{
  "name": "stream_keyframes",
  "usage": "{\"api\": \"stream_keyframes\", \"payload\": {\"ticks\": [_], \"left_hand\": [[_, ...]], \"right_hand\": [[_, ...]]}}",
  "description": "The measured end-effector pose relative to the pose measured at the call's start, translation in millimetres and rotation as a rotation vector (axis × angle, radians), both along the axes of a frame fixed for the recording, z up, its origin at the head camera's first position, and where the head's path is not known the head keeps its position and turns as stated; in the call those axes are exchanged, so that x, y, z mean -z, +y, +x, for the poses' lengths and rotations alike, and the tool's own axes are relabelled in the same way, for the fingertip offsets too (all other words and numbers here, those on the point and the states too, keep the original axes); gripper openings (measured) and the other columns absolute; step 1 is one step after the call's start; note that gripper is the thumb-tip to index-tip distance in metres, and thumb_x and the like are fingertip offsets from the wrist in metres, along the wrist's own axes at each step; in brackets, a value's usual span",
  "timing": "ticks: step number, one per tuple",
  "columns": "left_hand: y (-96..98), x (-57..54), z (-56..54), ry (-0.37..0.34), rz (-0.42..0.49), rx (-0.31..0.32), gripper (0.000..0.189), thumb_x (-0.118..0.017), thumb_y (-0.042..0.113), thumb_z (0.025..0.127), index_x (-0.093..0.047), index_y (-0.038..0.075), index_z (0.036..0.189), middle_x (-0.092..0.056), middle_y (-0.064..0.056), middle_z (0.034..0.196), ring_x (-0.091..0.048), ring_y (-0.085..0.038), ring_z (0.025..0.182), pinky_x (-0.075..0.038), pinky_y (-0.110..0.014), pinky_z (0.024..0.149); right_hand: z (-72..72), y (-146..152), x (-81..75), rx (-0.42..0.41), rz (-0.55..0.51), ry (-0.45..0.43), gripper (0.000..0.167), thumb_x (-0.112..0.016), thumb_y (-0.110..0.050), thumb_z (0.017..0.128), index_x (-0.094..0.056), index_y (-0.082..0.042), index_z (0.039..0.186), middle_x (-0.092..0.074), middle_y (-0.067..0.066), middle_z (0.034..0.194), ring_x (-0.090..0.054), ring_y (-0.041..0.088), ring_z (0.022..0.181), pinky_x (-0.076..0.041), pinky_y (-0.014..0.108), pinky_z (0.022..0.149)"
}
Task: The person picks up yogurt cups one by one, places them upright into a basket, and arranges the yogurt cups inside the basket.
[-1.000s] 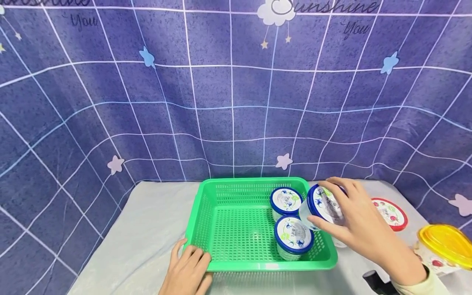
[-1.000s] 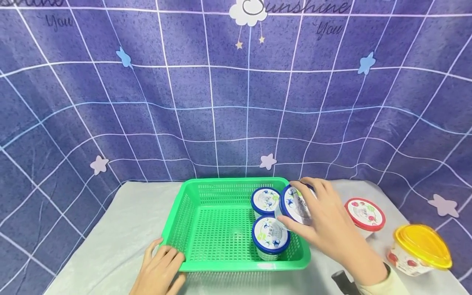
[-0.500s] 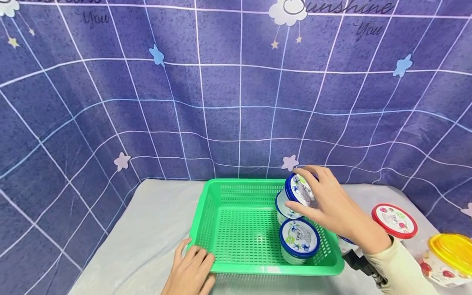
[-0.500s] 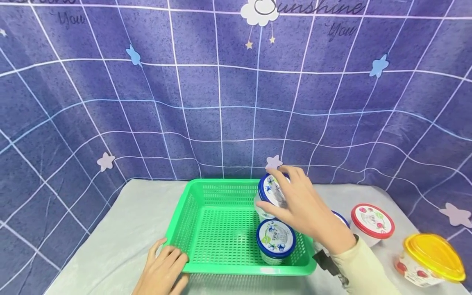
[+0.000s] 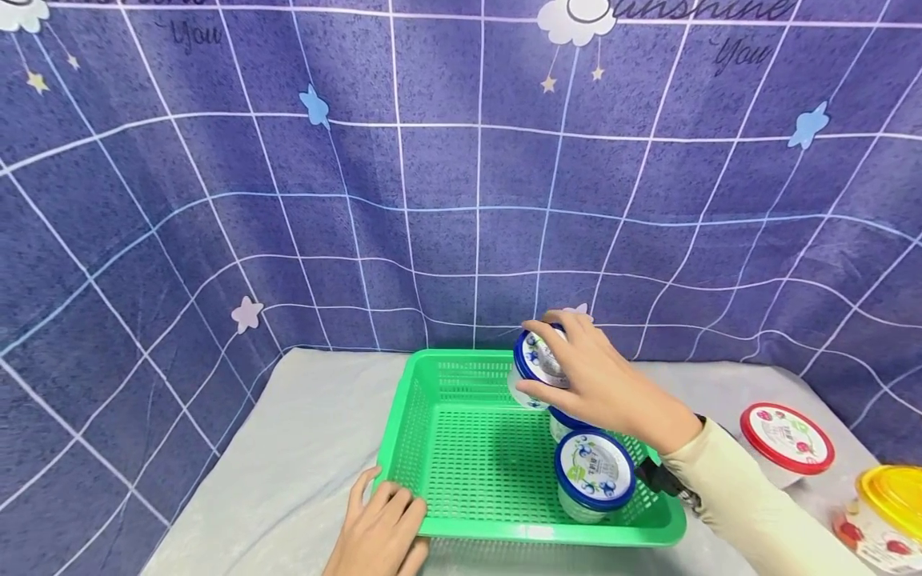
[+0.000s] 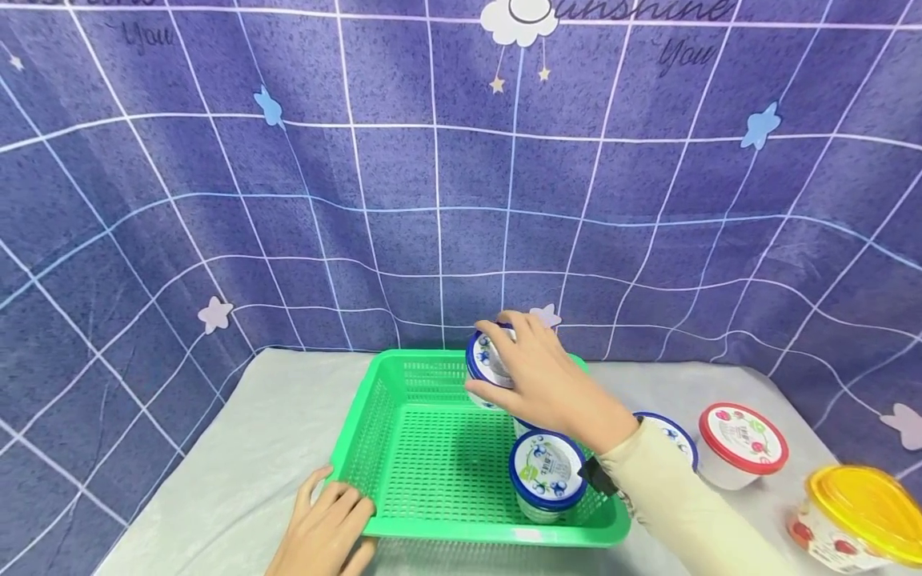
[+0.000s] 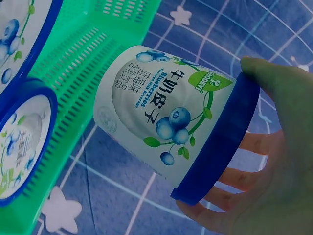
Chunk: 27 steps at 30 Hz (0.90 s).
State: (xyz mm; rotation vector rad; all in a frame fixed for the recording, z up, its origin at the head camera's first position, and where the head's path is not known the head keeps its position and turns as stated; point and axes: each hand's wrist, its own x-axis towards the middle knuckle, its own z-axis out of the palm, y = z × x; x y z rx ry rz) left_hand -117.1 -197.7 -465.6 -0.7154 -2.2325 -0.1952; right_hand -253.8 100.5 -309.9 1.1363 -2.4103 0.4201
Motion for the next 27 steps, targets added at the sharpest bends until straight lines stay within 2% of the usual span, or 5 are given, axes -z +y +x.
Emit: {"api": "stream_keyframes", "payload": {"ticks": [4,12,18,24,27], "left_hand": [[1.6,0.5,-1.2,-0.010,-0.003,-0.003,0.020,-0.034,0.014,0.092,-0.047,0.023,0.079,-0.041,0.009,0.074,-0.041,-0.013,0.076,-0.032,-0.055,0.096],[2.5,-0.8,-3.5,-0.001,-0.006,-0.013,0.018,-0.036,0.012,0.088,-0.047,0.022,0.077,-0.040,0.008,0.073,-0.041,-0.014,0.075,-0.032,-0.056,0.096],[3.8,-0.7,-5.5,0.019,0.002,-0.005,0.027,-0.029,0.014,0.095,-0.044,0.023,0.074,-0.037,0.008,0.071,-0.039,-0.013,0.073,-0.035,-0.057,0.094],[6.7,6.4,-5.9,0.093,0.030,-0.022,0.033,-0.024,0.015,0.098,-0.042,0.022,0.071,-0.037,0.008,0.068,-0.040,-0.012,0.068,-0.042,-0.058,0.085],[6.8,4.8,-7.0,0.061,0.036,-0.023,0.026,-0.031,0.012,0.093,-0.043,0.023,0.072,-0.038,0.009,0.069,-0.041,-0.012,0.069,-0.041,-0.059,0.086]], "right_hand": [[-10.4,-11,5.3,-0.047,0.032,-0.009,0.073,-0.065,-0.052,0.091,-0.044,-0.009,0.146,-0.046,0.018,0.137,-0.049,0.031,0.117,-0.045,0.052,0.095],[-29.0,-31,18.6,-0.024,0.156,-0.162,0.077,-0.064,-0.054,0.091,-0.040,-0.012,0.150,-0.042,0.016,0.141,-0.046,0.035,0.125,-0.047,0.055,0.096],[-40.3,-38,30.0,-0.019,0.209,-0.239,0.076,-0.064,-0.053,0.091,-0.040,-0.011,0.149,-0.042,0.016,0.141,-0.043,0.038,0.131,-0.045,0.056,0.102],[-47.9,-44,43.1,-0.016,0.301,-0.260,0.076,-0.065,-0.055,0.090,-0.042,-0.011,0.147,-0.047,0.014,0.133,-0.049,0.030,0.113,-0.051,0.045,0.089],[-50.7,-44,45.6,-0.012,0.318,-0.254,0.074,-0.067,-0.054,0.089,-0.045,-0.011,0.145,-0.049,0.013,0.127,-0.048,0.025,0.103,-0.050,0.039,0.078]]}}
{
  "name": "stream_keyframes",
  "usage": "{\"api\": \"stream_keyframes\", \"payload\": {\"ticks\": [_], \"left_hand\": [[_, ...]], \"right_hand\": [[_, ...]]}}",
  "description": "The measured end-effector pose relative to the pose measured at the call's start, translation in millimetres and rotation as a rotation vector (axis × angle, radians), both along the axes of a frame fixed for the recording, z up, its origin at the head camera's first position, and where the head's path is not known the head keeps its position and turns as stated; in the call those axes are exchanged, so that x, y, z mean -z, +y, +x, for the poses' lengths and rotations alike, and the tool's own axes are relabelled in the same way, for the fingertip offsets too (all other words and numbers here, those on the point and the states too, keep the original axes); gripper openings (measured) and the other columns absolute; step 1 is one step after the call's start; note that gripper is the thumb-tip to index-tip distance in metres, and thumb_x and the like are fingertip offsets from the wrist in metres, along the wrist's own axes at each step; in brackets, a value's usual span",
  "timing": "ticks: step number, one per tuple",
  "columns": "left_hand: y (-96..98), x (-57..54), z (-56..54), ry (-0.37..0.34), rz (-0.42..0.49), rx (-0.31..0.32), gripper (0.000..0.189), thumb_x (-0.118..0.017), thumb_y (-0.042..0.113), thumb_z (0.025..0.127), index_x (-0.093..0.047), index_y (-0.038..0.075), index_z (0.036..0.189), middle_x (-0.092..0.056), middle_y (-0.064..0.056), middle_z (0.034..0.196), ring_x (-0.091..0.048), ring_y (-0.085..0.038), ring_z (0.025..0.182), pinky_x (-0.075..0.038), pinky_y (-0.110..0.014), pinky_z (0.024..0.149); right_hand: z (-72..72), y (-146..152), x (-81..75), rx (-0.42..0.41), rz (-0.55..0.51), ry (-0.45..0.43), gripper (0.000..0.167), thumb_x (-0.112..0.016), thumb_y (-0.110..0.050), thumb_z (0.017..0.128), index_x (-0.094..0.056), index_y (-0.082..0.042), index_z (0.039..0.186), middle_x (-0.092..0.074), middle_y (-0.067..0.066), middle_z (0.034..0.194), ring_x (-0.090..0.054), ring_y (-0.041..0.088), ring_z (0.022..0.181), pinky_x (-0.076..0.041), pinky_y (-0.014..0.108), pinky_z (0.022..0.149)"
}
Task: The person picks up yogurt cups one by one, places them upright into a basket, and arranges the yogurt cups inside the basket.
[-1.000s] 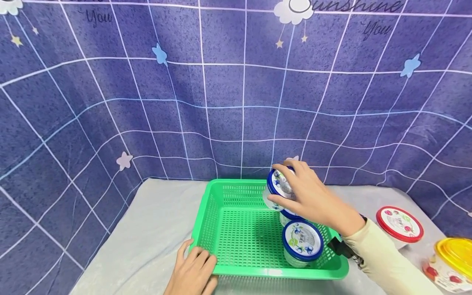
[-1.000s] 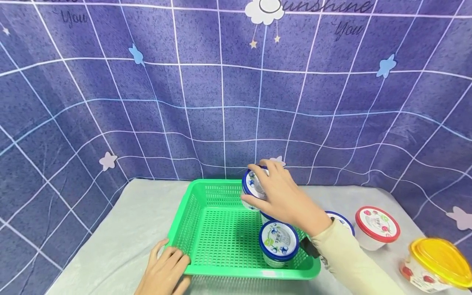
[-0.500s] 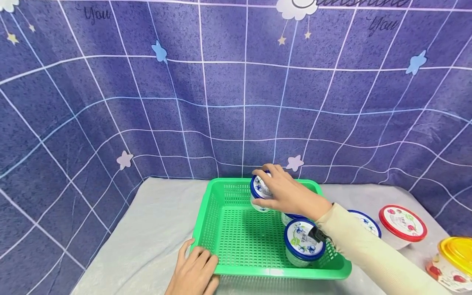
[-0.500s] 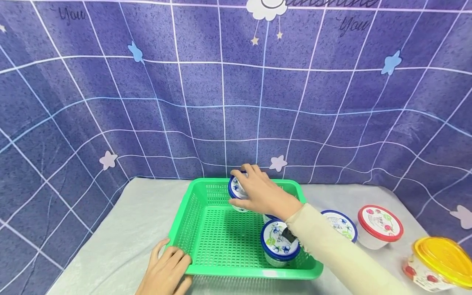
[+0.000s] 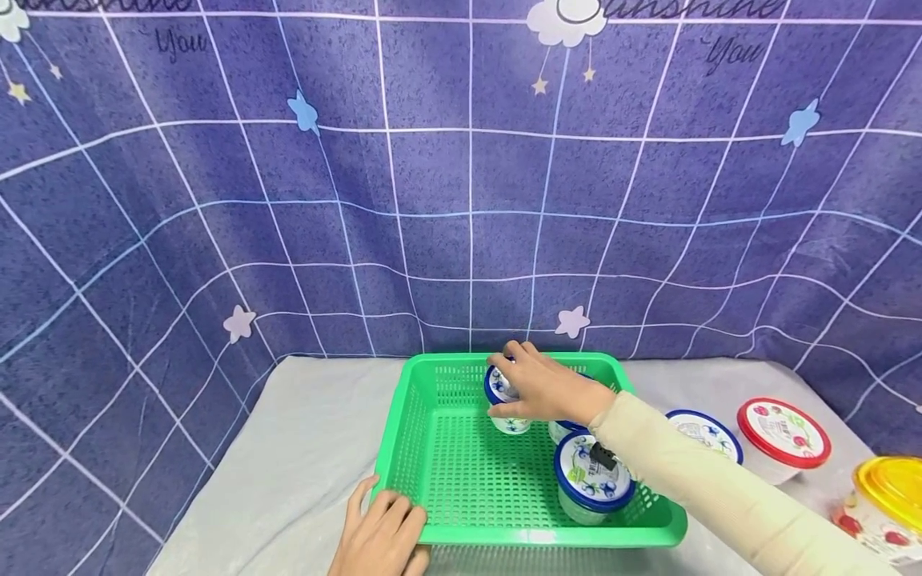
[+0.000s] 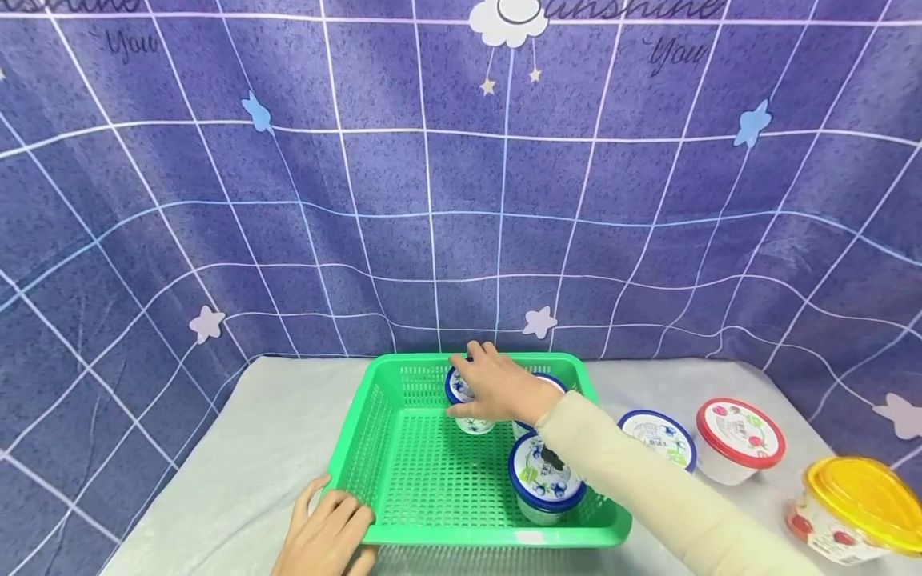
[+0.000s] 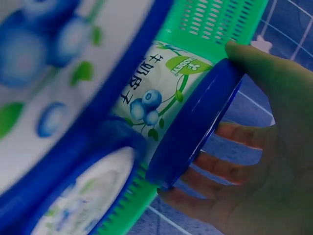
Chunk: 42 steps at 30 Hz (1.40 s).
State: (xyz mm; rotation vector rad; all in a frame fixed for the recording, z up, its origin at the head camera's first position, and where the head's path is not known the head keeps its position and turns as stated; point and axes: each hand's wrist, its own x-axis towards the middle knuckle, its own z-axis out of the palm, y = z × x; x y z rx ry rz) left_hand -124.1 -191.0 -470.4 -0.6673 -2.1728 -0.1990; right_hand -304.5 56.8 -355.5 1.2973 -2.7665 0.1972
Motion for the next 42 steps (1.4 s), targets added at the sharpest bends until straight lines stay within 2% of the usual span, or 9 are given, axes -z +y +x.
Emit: {"api": "stream_keyframes", "payload": {"ticks": [4,9,16,21,27,32,35,38,42], "left_hand": [[-1.6,-4.4,2.1,-0.056,-0.011,0.002,0.020,-0.037,0.011,0.088,-0.044,0.024,0.074,-0.038,0.010,0.071,-0.039,-0.012,0.072,-0.039,-0.059,0.088],[-2.4,-4.3,3.4,-0.045,-0.023,0.002,0.028,-0.028,0.015,0.097,-0.045,0.023,0.076,-0.038,0.009,0.073,-0.038,-0.011,0.074,-0.037,-0.056,0.092],[-3.5,-2.4,5.8,-0.067,-0.029,0.004,0.028,-0.027,0.015,0.097,-0.044,0.023,0.076,-0.037,0.009,0.074,-0.037,-0.012,0.075,-0.034,-0.055,0.095],[-2.4,-1.0,6.3,-0.049,-0.033,0.002,0.032,-0.024,0.016,0.099,-0.043,0.023,0.074,-0.036,0.008,0.072,-0.037,-0.012,0.073,-0.038,-0.056,0.091],[-4.1,1.5,6.8,-0.021,-0.021,0.000,0.031,-0.024,0.016,0.098,-0.042,0.023,0.074,-0.035,0.008,0.072,-0.036,-0.012,0.072,-0.038,-0.056,0.090],[-4.7,1.4,6.3,-0.007,-0.014,0.007,0.035,-0.022,0.017,0.100,-0.044,0.023,0.074,-0.037,0.008,0.071,-0.037,-0.012,0.072,-0.039,-0.056,0.089],[-4.5,1.1,6.4,-0.008,-0.020,0.009,0.034,-0.022,0.017,0.100,-0.042,0.023,0.073,-0.036,0.008,0.070,-0.037,-0.012,0.071,-0.040,-0.057,0.087],[-4.6,0.9,5.9,-0.012,-0.016,0.009,0.033,-0.023,0.016,0.099,-0.042,0.023,0.073,-0.036,0.008,0.070,-0.038,-0.012,0.071,-0.040,-0.057,0.086],[-4.5,0.6,4.6,0.000,-0.008,0.013,0.034,-0.022,0.017,0.099,-0.044,0.022,0.074,-0.038,0.008,0.071,-0.038,-0.013,0.071,-0.040,-0.057,0.086]], "right_hand": [[-0.8,0,3.8,-0.005,0.013,0.005,0.072,-0.067,-0.053,0.089,-0.047,-0.010,0.143,-0.049,0.013,0.125,-0.045,0.024,0.102,-0.048,0.037,0.076],[0.7,0,9.5,-0.006,0.032,0.057,0.075,-0.065,-0.058,0.088,-0.049,-0.010,0.143,-0.050,0.014,0.127,-0.047,0.028,0.109,-0.049,0.043,0.084],[7.3,3,13.6,-0.045,0.067,0.149,0.078,-0.065,-0.062,0.086,-0.052,-0.005,0.140,-0.053,0.016,0.128,-0.050,0.030,0.109,-0.050,0.045,0.086],[16.4,10,9.6,-0.015,0.081,0.112,0.082,-0.067,-0.061,0.085,-0.051,-0.005,0.141,-0.054,0.015,0.128,-0.051,0.030,0.110,-0.049,0.046,0.090],[25.5,15,4.8,0.045,0.118,0.050,0.082,-0.072,-0.055,0.084,-0.048,-0.006,0.145,-0.055,0.017,0.133,-0.053,0.034,0.119,-0.048,0.051,0.099],[27.2,14,9.6,0.025,0.112,0.042,0.073,-0.073,-0.052,0.085,-0.054,-0.006,0.138,-0.056,0.013,0.124,-0.053,0.026,0.110,-0.050,0.044,0.092],[28.5,15,13.4,0.005,0.109,0.072,0.070,-0.073,-0.054,0.084,-0.057,-0.007,0.133,-0.056,0.010,0.119,-0.052,0.023,0.102,-0.051,0.041,0.087],[28.9,15,15.2,-0.002,0.100,0.113,0.068,-0.076,-0.052,0.081,-0.059,-0.007,0.130,-0.057,0.009,0.115,-0.052,0.023,0.098,-0.051,0.040,0.082],[29.3,15,14.7,0.014,0.090,0.129,0.067,-0.083,-0.043,0.078,-0.058,-0.007,0.129,-0.057,0.011,0.113,-0.052,0.025,0.097,-0.051,0.042,0.079]]}}
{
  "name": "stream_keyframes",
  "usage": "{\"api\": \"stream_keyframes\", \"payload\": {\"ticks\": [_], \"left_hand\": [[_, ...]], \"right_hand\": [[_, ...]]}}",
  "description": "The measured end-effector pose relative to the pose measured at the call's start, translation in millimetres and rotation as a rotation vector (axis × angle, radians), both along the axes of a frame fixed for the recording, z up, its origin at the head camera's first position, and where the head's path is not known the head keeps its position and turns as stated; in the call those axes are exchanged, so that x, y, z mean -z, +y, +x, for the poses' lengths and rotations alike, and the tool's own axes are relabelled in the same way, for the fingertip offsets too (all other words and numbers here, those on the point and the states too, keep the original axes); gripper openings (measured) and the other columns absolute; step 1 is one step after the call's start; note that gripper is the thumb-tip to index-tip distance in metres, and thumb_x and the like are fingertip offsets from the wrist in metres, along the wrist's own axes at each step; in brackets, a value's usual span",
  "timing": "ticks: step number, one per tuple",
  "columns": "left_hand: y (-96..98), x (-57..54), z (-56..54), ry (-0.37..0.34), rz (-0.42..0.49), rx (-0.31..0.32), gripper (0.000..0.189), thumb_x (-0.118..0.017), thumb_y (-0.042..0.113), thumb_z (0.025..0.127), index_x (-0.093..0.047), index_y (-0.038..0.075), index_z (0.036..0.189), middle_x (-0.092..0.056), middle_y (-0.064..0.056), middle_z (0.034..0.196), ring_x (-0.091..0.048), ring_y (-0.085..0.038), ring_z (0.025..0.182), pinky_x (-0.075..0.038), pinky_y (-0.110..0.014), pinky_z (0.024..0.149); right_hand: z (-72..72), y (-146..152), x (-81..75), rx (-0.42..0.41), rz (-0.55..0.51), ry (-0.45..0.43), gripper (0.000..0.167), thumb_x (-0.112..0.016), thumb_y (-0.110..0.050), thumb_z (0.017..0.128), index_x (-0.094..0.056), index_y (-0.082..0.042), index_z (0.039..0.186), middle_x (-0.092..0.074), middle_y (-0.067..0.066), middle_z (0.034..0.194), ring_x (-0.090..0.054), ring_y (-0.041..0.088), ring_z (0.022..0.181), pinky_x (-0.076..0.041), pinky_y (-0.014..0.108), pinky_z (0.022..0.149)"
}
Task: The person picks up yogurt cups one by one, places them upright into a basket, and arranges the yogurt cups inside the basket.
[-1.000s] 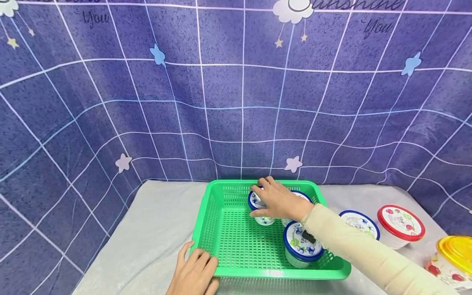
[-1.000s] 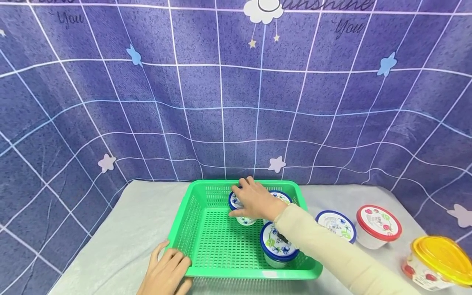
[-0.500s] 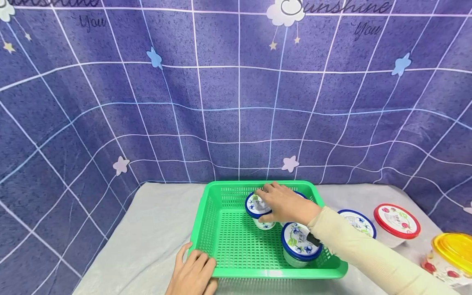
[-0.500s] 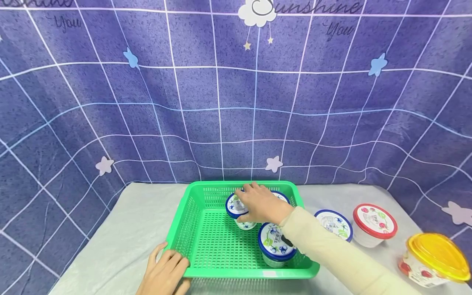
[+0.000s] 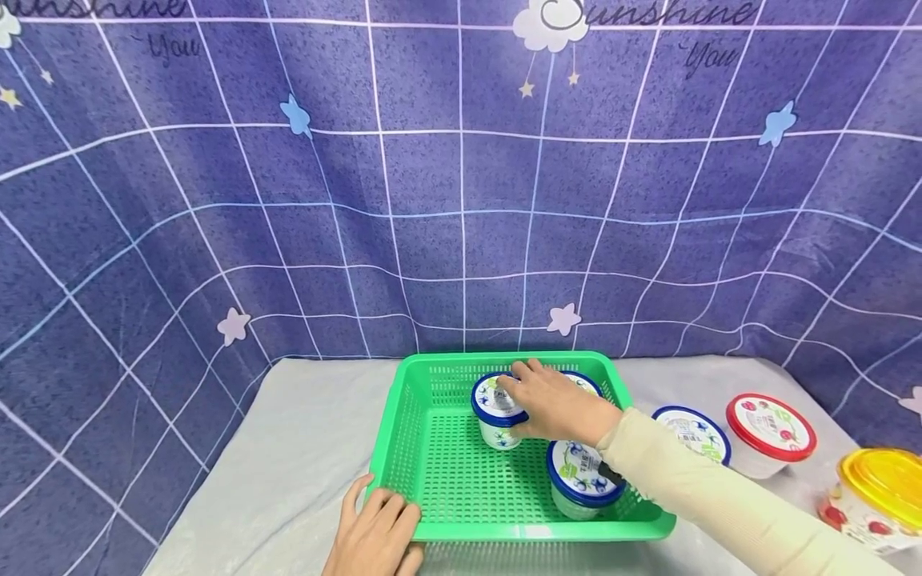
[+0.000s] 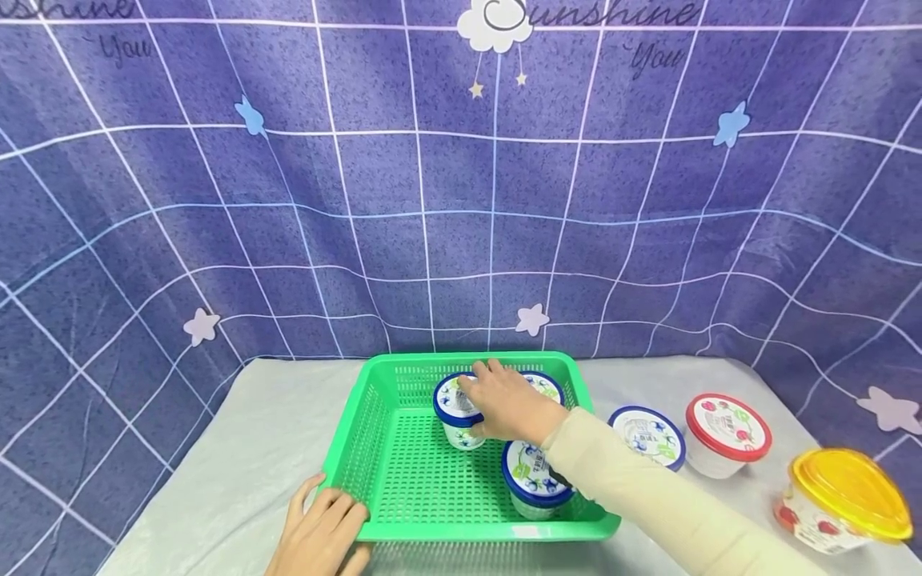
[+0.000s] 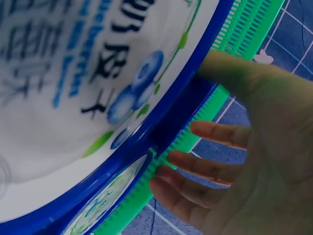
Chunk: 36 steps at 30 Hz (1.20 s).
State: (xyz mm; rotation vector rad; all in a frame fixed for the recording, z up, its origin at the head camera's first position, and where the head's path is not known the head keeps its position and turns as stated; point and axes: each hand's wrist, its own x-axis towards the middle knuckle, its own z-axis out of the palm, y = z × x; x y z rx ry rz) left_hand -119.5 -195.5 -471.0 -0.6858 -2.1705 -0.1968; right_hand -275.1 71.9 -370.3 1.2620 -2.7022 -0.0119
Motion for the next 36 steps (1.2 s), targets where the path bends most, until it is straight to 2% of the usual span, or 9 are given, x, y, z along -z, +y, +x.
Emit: {"api": "stream_keyframes", "payload": {"ticks": [3,7,10,15,21,28,36], "left_hand": [[1.1,0.7,-0.9,0.025,0.007,0.002,0.036,-0.021,0.017,0.100,-0.044,0.021,0.073,-0.038,0.007,0.070,-0.039,-0.013,0.070,-0.041,-0.057,0.086],[2.3,1.4,-0.7,0.035,0.007,-0.002,0.036,-0.021,0.017,0.100,-0.043,0.021,0.072,-0.037,0.007,0.069,-0.038,-0.013,0.069,-0.041,-0.056,0.087],[2.1,1.1,0.3,0.015,-0.002,-0.006,0.035,-0.021,0.017,0.100,-0.042,0.022,0.072,-0.037,0.007,0.069,-0.038,-0.014,0.069,-0.040,-0.056,0.087],[0.4,-0.4,1.2,-0.013,-0.009,-0.014,0.034,-0.022,0.017,0.099,-0.044,0.022,0.074,-0.040,0.007,0.071,-0.041,-0.014,0.071,-0.039,-0.057,0.088],[-1.4,-0.4,0.9,-0.007,0.001,-0.003,0.030,-0.026,0.015,0.097,-0.046,0.022,0.075,-0.040,0.007,0.071,-0.042,-0.014,0.072,-0.037,-0.055,0.092],[-1.6,-0.6,1.5,-0.016,0.013,0.012,0.024,-0.031,0.013,0.093,-0.046,0.021,0.076,-0.040,0.007,0.073,-0.041,-0.014,0.073,-0.037,-0.055,0.092],[0.4,-1.2,-0.2,0.014,0.012,0.008,0.034,-0.023,0.017,0.100,-0.044,0.021,0.074,-0.039,0.007,0.071,-0.040,-0.014,0.072,-0.038,-0.055,0.091]], "right_hand": [[2.0,2,-0.9,0.009,0.004,0.003,0.070,-0.085,-0.037,0.076,-0.056,-0.007,0.132,-0.056,0.013,0.117,-0.052,0.028,0.101,-0.052,0.045,0.082],[10.8,9,-6.6,0.004,0.001,0.017,0.073,-0.084,-0.037,0.078,-0.053,-0.006,0.137,-0.056,0.017,0.124,-0.053,0.032,0.107,-0.052,0.047,0.086],[21.9,18,-15.4,0.007,-0.015,0.019,0.073,-0.081,-0.040,0.081,-0.053,-0.005,0.139,-0.055,0.019,0.129,-0.053,0.034,0.114,-0.051,0.050,0.091],[40.6,35,-29.8,0.056,-0.055,0.007,0.069,-0.075,-0.041,0.086,-0.052,-0.006,0.141,-0.052,0.019,0.138,-0.049,0.037,0.125,-0.047,0.054,0.100],[52.7,63,-37.3,0.070,-0.145,0.036,0.063,-0.075,-0.036,0.087,-0.054,-0.006,0.138,-0.052,0.017,0.137,-0.048,0.035,0.126,-0.046,0.053,0.102],[57.7,91,-33.9,0.103,-0.211,0.066,0.062,-0.078,-0.034,0.085,-0.056,-0.003,0.134,-0.053,0.018,0.133,-0.051,0.036,0.123,-0.050,0.054,0.098],[64.9,123,-26.8,0.185,-0.311,0.064,0.060,-0.078,-0.032,0.085,-0.057,-0.004,0.133,-0.053,0.019,0.132,-0.051,0.038,0.121,-0.050,0.059,0.093]]}}
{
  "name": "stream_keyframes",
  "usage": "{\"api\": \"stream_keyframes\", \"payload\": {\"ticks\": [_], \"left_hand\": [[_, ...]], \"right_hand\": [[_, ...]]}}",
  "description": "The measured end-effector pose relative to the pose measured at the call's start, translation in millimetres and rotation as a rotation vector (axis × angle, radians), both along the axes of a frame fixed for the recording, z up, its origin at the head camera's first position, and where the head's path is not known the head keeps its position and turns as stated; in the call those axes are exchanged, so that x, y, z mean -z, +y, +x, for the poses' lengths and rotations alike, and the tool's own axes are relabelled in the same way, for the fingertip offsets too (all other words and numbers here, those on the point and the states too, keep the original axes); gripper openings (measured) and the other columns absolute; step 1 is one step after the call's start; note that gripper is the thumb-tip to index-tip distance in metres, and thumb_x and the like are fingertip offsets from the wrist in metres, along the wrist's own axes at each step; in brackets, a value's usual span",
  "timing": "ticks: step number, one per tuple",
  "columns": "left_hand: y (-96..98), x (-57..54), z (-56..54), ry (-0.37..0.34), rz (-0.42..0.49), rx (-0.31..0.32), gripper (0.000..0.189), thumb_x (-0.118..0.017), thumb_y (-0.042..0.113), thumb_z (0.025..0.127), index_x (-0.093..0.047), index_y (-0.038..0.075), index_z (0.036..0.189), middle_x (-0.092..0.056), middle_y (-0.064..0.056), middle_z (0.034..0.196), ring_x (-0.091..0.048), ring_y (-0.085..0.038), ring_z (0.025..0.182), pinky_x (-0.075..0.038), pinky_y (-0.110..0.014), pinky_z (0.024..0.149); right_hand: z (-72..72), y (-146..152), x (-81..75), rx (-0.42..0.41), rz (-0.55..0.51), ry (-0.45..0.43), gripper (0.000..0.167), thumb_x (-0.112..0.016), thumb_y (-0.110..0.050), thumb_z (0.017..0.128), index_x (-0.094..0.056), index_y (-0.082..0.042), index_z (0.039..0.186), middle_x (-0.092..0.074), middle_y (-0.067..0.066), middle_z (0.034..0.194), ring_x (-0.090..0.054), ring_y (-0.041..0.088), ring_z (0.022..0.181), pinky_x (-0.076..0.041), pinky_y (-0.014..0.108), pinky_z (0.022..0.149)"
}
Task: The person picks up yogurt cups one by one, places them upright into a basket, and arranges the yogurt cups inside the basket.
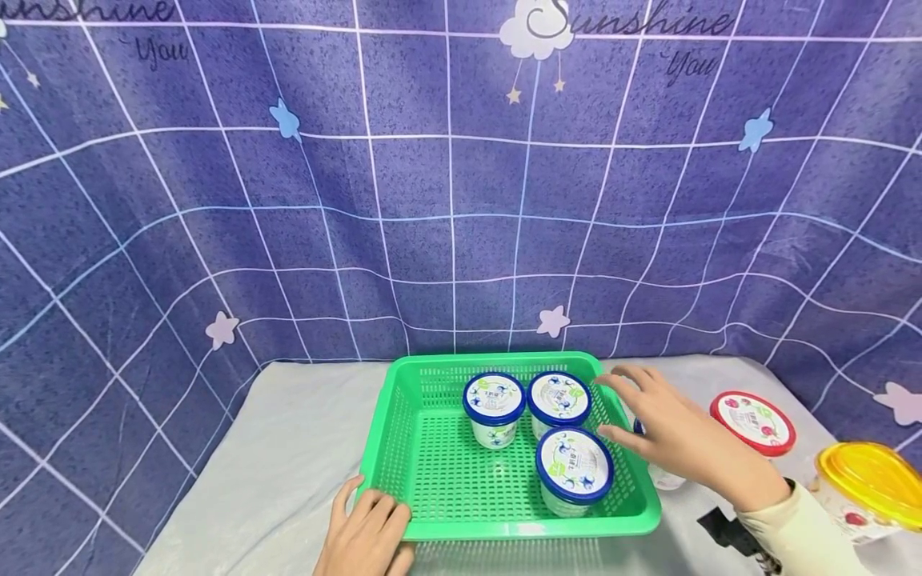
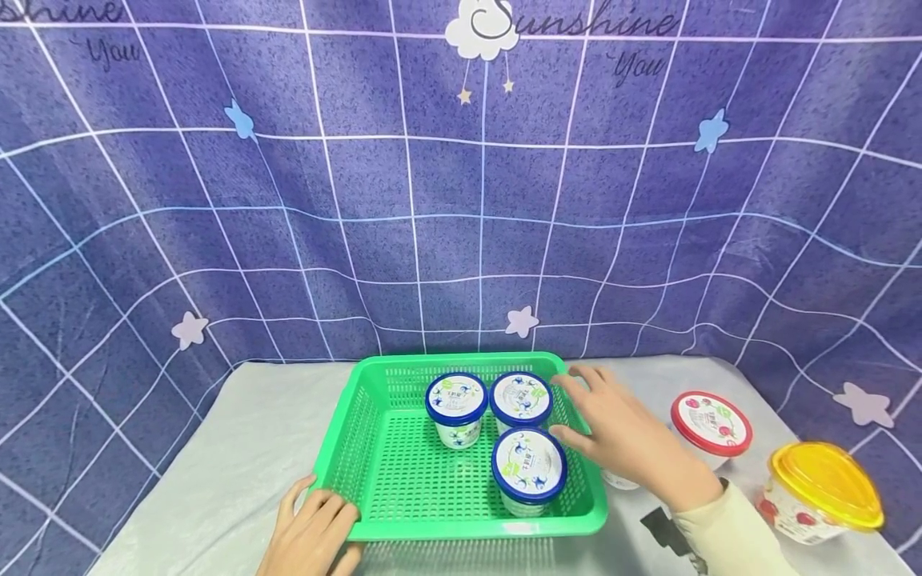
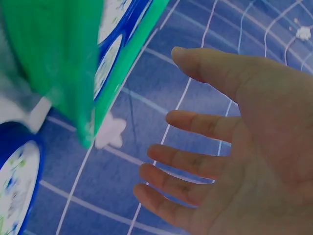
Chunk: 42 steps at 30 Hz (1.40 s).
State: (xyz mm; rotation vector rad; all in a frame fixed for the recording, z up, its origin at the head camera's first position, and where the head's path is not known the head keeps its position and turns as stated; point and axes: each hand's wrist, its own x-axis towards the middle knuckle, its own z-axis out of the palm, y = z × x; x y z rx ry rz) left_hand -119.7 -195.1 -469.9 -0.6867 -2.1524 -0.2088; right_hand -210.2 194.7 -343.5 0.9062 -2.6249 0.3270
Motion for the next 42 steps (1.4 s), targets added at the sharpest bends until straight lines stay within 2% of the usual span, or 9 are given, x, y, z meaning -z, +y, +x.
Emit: {"api": "stream_keyframes", "payload": {"ticks": [9,15,18,22,26,30,36,39,42], "left_hand": [[-0.7,0.8,0.3,0.003,-0.013,0.002,0.030,-0.025,0.015,0.098,-0.043,0.020,0.075,-0.038,0.006,0.073,-0.040,-0.015,0.073,-0.035,-0.054,0.096],[-0.2,1.7,1.9,-0.016,-0.006,-0.010,0.032,-0.024,0.017,0.099,-0.044,0.022,0.075,-0.038,0.007,0.072,-0.041,-0.014,0.073,-0.035,-0.055,0.094],[0.0,2.4,2.4,-0.018,-0.004,-0.009,0.033,-0.023,0.018,0.101,-0.045,0.021,0.076,-0.039,0.007,0.074,-0.040,-0.014,0.074,-0.034,-0.053,0.098],[0.1,2.8,2.1,-0.011,-0.007,-0.002,0.033,-0.023,0.018,0.103,-0.045,0.020,0.077,-0.040,0.006,0.076,-0.040,-0.014,0.076,-0.033,-0.052,0.103],[-0.1,2.3,2.0,-0.010,-0.010,0.002,0.033,-0.024,0.017,0.102,-0.046,0.020,0.078,-0.041,0.005,0.076,-0.041,-0.014,0.076,-0.032,-0.052,0.104],[-1.2,1.0,2.7,-0.038,-0.015,0.000,0.032,-0.025,0.017,0.101,-0.048,0.020,0.079,-0.042,0.006,0.077,-0.041,-0.014,0.078,-0.030,-0.051,0.106],[-2.7,-1.9,3.7,-0.071,-0.020,-0.002,0.031,-0.025,0.017,0.101,-0.046,0.021,0.078,-0.039,0.007,0.075,-0.039,-0.013,0.076,-0.031,-0.052,0.101],[-2.3,-2.1,3.4,-0.053,-0.018,0.000,0.032,-0.025,0.018,0.100,-0.045,0.022,0.077,-0.038,0.008,0.074,-0.038,-0.012,0.075,-0.033,-0.053,0.099],[-1.8,-1.9,3.0,-0.034,-0.016,0.007,0.031,-0.025,0.017,0.099,-0.044,0.022,0.076,-0.036,0.008,0.072,-0.038,-0.012,0.074,-0.034,-0.054,0.098]], "right_hand": [[8.4,33,13.6,0.060,-0.085,0.023,0.057,-0.082,-0.026,0.080,-0.059,-0.003,0.127,-0.059,0.018,0.122,-0.054,0.041,0.114,-0.046,0.061,0.092],[8.1,50,23.9,0.141,-0.060,0.049,0.055,-0.080,-0.029,0.080,-0.061,-0.003,0.125,-0.060,0.021,0.121,-0.054,0.045,0.111,-0.043,0.065,0.090],[6.2,57,30.8,0.206,-0.037,0.016,0.061,-0.080,-0.035,0.079,-0.060,-0.003,0.127,-0.059,0.025,0.121,-0.053,0.050,0.110,-0.042,0.067,0.090],[3.5,63,43.8,0.253,-0.040,-0.079,0.074,-0.081,-0.046,0.076,-0.057,-0.001,0.130,-0.057,0.029,0.124,-0.053,0.054,0.111,-0.041,0.070,0.090],[-3.0,65,55.1,0.260,-0.067,-0.144,0.082,-0.081,-0.052,0.074,-0.055,-0.001,0.133,-0.055,0.031,0.126,-0.053,0.056,0.112,-0.042,0.070,0.089],[-9.2,65,58.4,0.240,-0.086,-0.169,0.081,-0.082,-0.049,0.075,-0.054,0.000,0.133,-0.056,0.032,0.123,-0.055,0.054,0.110,-0.046,0.069,0.086],[-11.5,65,59.5,0.213,-0.060,-0.170,0.079,-0.084,-0.046,0.073,-0.056,0.000,0.130,-0.059,0.030,0.118,-0.059,0.050,0.106,-0.049,0.065,0.084],[-10.6,65,58.9,0.213,-0.073,-0.165,0.077,-0.084,-0.045,0.073,-0.057,0.000,0.129,-0.059,0.030,0.118,-0.059,0.050,0.107,-0.048,0.065,0.085],[-10.0,65,57.7,0.198,-0.111,-0.113,0.075,-0.085,-0.046,0.072,-0.059,0.000,0.126,-0.061,0.029,0.117,-0.060,0.049,0.106,-0.049,0.065,0.085]]}}
